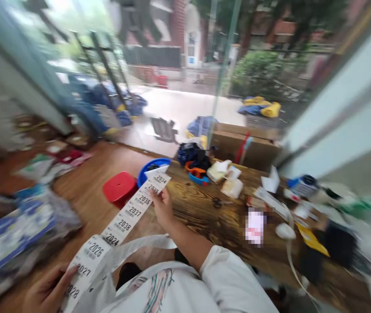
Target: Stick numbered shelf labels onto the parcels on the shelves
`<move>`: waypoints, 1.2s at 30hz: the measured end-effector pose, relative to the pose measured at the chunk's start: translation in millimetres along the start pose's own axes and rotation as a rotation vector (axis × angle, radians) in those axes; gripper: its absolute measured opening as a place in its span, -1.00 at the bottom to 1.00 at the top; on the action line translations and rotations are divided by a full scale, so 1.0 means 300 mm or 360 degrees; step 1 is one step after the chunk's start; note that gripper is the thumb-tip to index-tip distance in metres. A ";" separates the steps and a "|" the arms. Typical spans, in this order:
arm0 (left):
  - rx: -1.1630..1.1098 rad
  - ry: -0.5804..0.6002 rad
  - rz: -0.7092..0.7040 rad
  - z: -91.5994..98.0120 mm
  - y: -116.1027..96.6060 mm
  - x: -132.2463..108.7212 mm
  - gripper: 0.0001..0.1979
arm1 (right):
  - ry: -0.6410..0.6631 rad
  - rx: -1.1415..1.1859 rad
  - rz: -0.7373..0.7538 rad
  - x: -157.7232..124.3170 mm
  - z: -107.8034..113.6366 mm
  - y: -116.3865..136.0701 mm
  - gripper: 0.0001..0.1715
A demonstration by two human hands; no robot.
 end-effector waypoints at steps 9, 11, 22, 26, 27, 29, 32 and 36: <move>-0.0508 -0.0823 0.0639 0.804 0.626 -0.376 -0.53 | 0.0927 -0.0169 -0.0276 -0.408 -1.088 -0.727 -0.67; -0.0532 -0.0951 0.0699 1.007 0.812 -0.464 -0.54 | 0.1090 -0.0202 -0.0349 -0.572 -1.329 -0.934 -0.72; -0.0174 -0.1352 0.0977 2.081 1.577 -0.624 -0.35 | 0.1950 -0.0388 -0.0718 -1.537 -2.370 -1.987 -0.69; -0.0362 -0.1315 0.0840 2.329 1.828 -0.470 -0.40 | 0.2673 -0.0456 -0.0759 -1.809 -2.587 -2.291 -0.68; -0.0442 -0.1289 0.0777 2.391 1.902 -0.428 -0.43 | 0.2849 -0.0483 -0.0722 -1.861 -2.638 -2.371 -0.68; -0.0585 -0.1265 0.0681 2.532 2.056 -0.358 -0.50 | 0.3100 -0.0518 -0.0650 -1.948 -2.760 -2.543 -0.67; -0.0701 -0.1388 0.0689 2.807 2.301 -0.303 -0.60 | 0.3241 -0.0492 -0.0665 -2.074 -3.018 -2.820 -0.65; -0.0802 -0.1731 0.0797 3.251 2.604 -0.323 -0.60 | 0.3409 -0.0392 -0.0800 -2.346 -3.452 -3.153 -0.63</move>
Point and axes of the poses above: each hand's wrist, its own x-axis towards the middle knuckle, its own z-axis out of the back of the hand, y = z × x, the point moved 7 cm from there along x, towards the middle knuckle, and after that the axes turned 1 degree about y, right-handed, at the moved point
